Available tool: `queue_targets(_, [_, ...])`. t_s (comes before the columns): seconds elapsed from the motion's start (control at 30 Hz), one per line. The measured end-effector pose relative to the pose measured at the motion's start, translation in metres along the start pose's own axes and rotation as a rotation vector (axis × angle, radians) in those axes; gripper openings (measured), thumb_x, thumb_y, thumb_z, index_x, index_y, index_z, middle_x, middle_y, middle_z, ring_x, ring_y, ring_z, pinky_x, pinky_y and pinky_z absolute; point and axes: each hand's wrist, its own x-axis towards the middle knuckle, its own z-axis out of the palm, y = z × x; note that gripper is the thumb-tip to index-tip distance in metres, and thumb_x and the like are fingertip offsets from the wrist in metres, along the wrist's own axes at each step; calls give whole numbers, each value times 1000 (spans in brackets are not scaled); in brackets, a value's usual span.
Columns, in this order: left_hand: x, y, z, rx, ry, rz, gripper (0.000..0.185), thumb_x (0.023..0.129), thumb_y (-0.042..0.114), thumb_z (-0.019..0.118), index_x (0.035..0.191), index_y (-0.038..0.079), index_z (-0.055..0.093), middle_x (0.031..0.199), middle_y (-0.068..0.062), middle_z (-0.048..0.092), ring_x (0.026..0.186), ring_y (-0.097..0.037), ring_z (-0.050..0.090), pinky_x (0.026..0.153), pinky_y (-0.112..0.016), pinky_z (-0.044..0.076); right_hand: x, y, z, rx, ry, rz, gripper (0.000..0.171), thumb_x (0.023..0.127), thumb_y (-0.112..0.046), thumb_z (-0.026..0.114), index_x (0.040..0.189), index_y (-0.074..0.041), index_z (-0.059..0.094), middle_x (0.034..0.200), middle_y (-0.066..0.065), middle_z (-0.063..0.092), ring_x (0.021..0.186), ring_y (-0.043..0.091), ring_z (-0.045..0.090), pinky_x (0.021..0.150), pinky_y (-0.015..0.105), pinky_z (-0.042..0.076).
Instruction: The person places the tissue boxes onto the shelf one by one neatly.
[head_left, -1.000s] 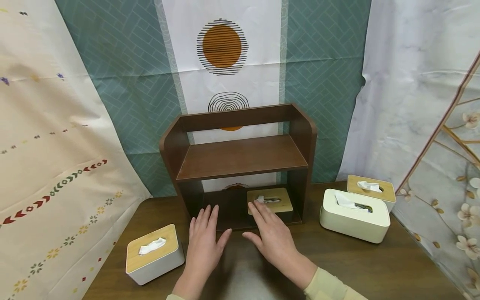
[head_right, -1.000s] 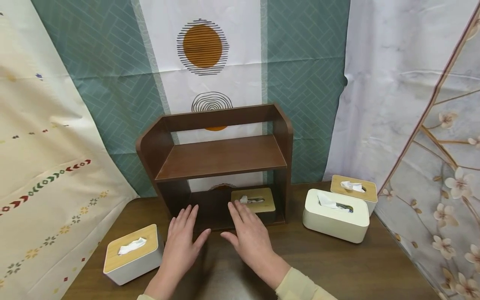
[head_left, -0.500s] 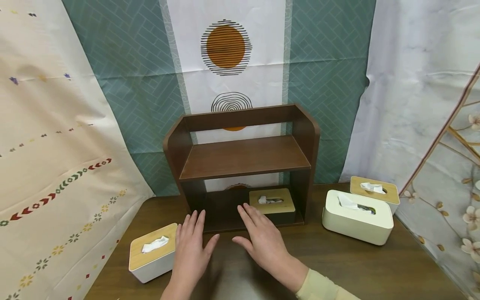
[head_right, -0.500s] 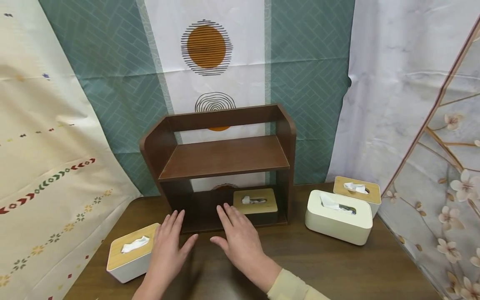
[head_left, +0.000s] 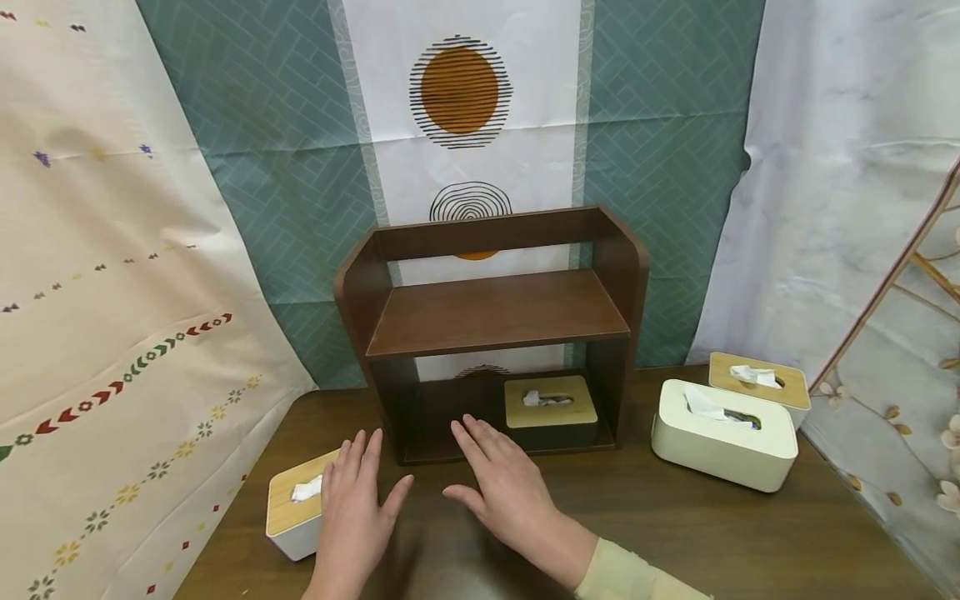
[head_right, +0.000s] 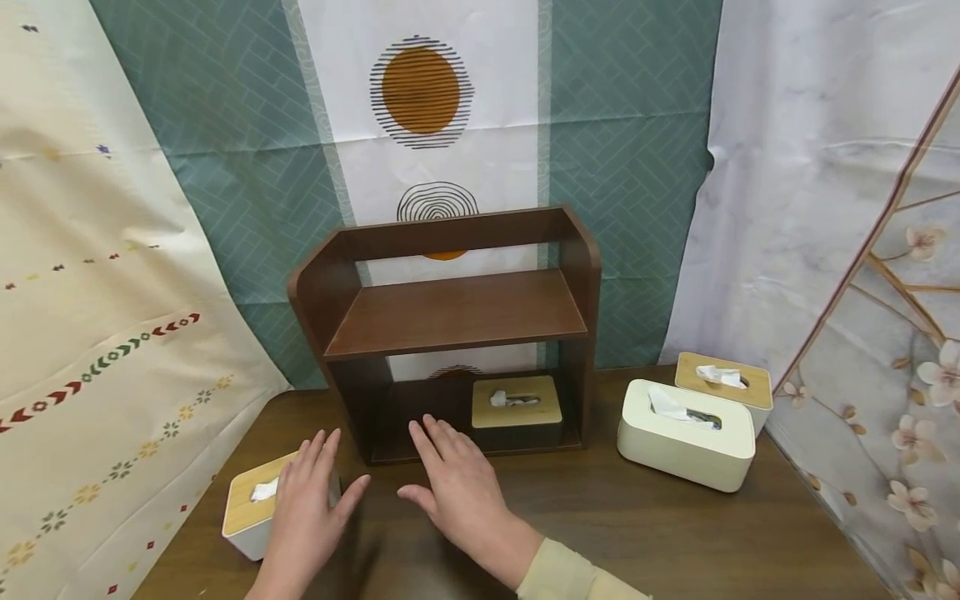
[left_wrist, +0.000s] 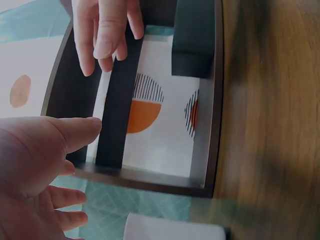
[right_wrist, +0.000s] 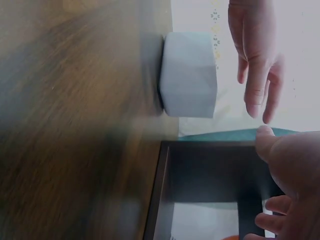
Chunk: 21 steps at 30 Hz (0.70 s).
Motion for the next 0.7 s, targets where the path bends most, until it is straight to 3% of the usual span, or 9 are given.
queue_targets(0.13, [-3, -7, -8, -1, 36, 1, 82, 96, 24, 90, 161, -4, 48, 164, -38, 43, 154, -60, 33, 122, -78, 20, 4, -6, 4, 7, -6, -30, 89, 103, -59, 70, 172, -12, 39, 174, 12, 42, 157, 30, 46, 122, 50, 44])
queue_targets(0.3, [-6, -19, -17, 9, 33, -16, 83, 99, 26, 87, 163, -4, 45, 165, -39, 41, 153, -62, 32, 120, -80, 19, 8, -13, 9, -2, -11, -49, 88, 104, -59, 70, 172, -12, 40, 174, 12, 42, 157, 29, 46, 122, 49, 44])
queue_targets(0.7, [-16, -52, -37, 30, 69, -108, 84, 98, 24, 87, 161, -9, 44, 163, -43, 39, 152, -64, 31, 121, -80, 18, 18, -34, 26, 21, -27, -99, 87, 105, -60, 68, 172, -12, 40, 172, 10, 46, 155, 27, 49, 120, 46, 47])
